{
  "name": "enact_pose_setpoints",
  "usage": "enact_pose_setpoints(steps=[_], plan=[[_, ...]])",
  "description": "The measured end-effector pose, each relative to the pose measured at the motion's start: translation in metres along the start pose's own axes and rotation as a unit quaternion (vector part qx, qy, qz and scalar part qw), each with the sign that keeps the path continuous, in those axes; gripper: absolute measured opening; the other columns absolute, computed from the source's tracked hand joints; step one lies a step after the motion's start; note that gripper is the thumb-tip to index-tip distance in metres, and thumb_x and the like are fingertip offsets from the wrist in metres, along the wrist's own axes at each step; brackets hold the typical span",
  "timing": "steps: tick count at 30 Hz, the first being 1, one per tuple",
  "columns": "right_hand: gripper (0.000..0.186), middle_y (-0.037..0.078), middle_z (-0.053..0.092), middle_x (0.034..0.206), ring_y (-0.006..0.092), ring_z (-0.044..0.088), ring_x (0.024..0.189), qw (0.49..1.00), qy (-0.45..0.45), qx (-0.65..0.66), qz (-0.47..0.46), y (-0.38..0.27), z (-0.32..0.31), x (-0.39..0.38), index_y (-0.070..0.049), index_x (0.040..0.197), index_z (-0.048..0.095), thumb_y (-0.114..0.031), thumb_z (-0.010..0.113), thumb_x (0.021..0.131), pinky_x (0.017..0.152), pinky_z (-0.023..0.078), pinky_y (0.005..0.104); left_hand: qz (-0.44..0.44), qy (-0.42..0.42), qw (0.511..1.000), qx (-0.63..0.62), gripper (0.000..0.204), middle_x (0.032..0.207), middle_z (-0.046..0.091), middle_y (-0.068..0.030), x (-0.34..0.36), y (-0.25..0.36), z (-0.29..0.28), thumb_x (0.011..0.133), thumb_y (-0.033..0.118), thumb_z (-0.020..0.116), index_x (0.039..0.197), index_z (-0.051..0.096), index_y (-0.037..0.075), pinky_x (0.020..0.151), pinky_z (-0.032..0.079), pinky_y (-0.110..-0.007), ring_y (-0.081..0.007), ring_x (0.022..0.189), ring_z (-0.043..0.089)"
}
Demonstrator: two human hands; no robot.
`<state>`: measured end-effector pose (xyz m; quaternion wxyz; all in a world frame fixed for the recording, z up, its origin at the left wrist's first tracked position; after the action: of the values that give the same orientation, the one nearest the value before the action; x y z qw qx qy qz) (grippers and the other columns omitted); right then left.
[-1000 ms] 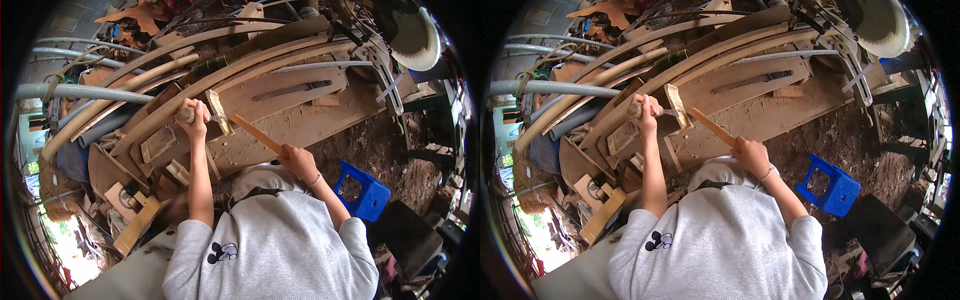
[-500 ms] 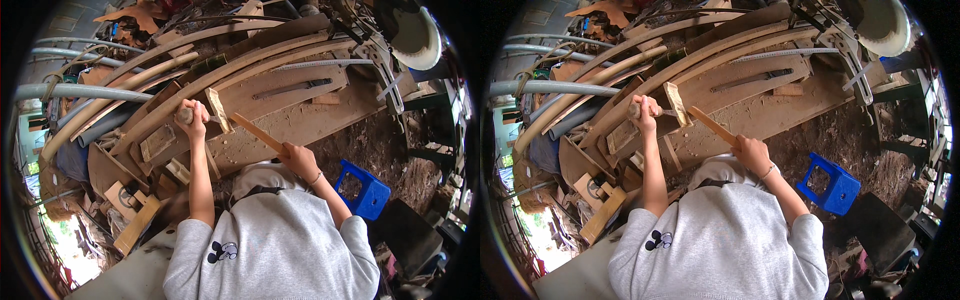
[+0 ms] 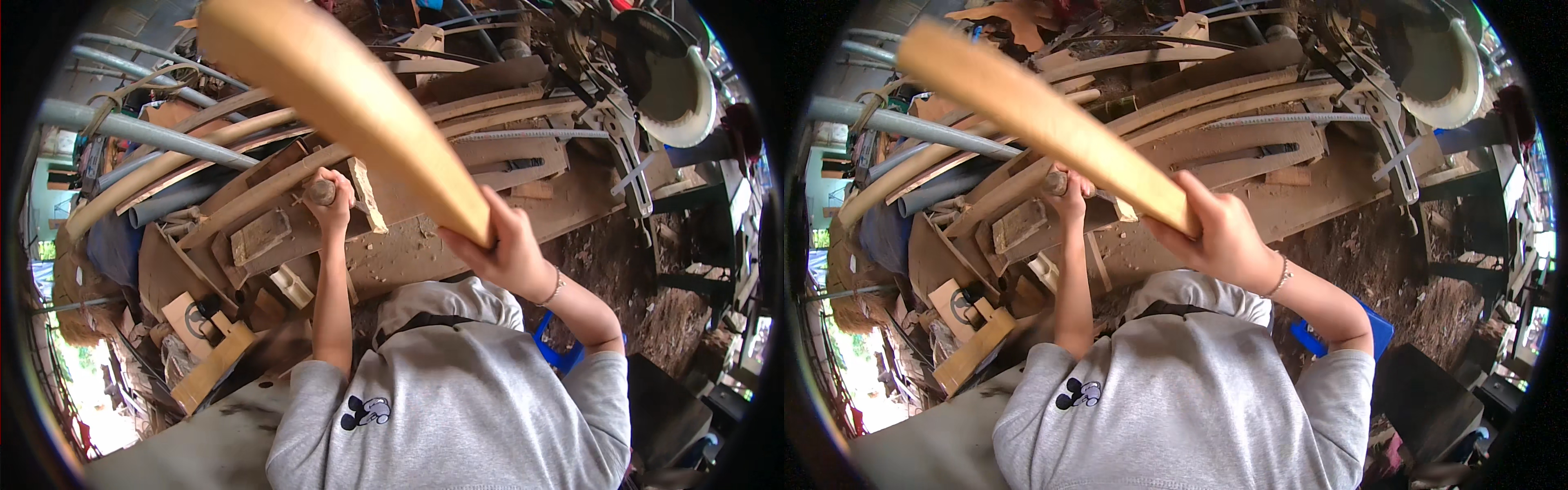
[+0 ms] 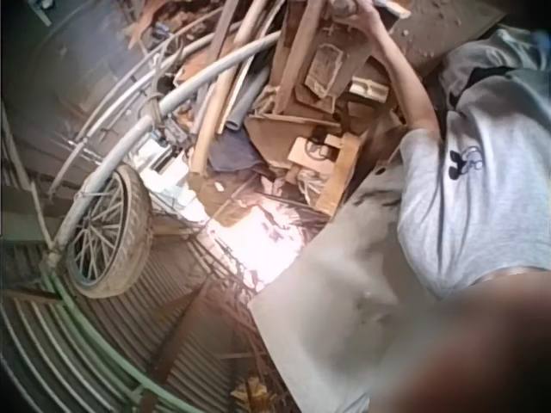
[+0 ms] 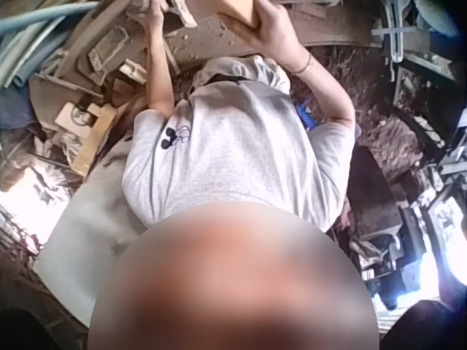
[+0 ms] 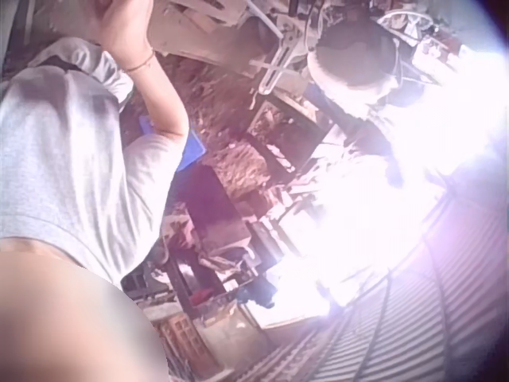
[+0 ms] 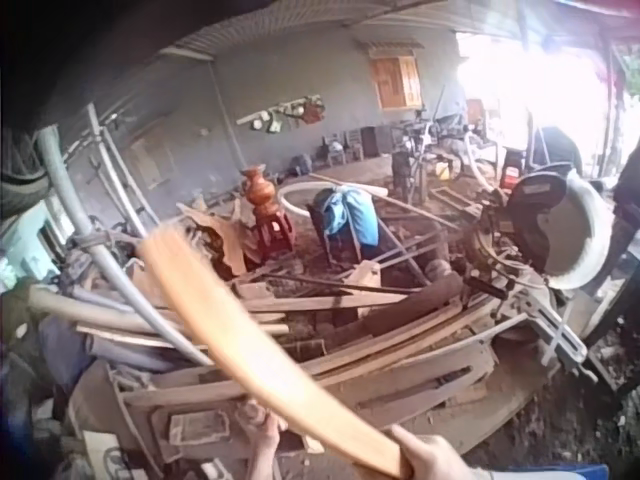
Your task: Carving a piece of wood using a chisel and a wooden mallet.
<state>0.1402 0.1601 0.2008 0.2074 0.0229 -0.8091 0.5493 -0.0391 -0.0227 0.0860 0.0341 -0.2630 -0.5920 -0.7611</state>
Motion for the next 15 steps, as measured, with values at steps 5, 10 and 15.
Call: enact_pose_setpoints(steps=[5,10,15], plan=[[0.027,0.014,0.054,0.056,0.0323,0.057,0.053,0.943,-0.167,-0.289,0.020,0.024,0.022,0.000,-0.004,0.093,0.053,-0.016,0.067,0.072,0.048,0.044,0.0369,-0.062,0.144,0.987,0.040,0.012,0.063,0.049,-0.0022,-0.011,-0.011,-0.024,0.076,-0.003,0.056,0.075,0.045,0.004,0.040,0.039,-0.022,-0.0087,0.045,0.046],[0.031,0.015,0.054,0.058,0.0332,0.057,0.053,0.982,-0.039,-0.181,-0.047,-0.017,0.000,0.014,-0.001,0.094,0.052,-0.016,0.067,0.072,0.048,0.044,0.0376,-0.007,0.019,1.000,-0.022,0.016,0.057,0.047,-0.0016,-0.001,-0.001,-0.009,0.078,-0.004,0.050,0.069,0.041,0.005,0.037,0.035,-0.021,-0.0055,0.043,0.043],[0.026,0.014,0.051,0.053,0.0330,0.056,0.050,0.932,-0.138,-0.334,0.015,0.029,0.015,0.008,-0.005,0.087,0.046,-0.017,0.066,0.074,0.044,0.043,0.0377,-0.035,0.067,0.997,-0.009,0.015,0.059,0.048,-0.0020,0.000,-0.015,-0.011,0.077,-0.005,0.051,0.069,0.042,0.004,0.039,0.035,-0.020,-0.0052,0.045,0.044]])
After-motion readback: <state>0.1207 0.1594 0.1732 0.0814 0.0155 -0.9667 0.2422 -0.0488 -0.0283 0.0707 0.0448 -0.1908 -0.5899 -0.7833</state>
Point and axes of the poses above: each hand's wrist, its own x-axis towards the middle knuckle, its own z-axis out of the palm, y = z × x, the point moved 9 cm from there along x, towards the middle knuckle
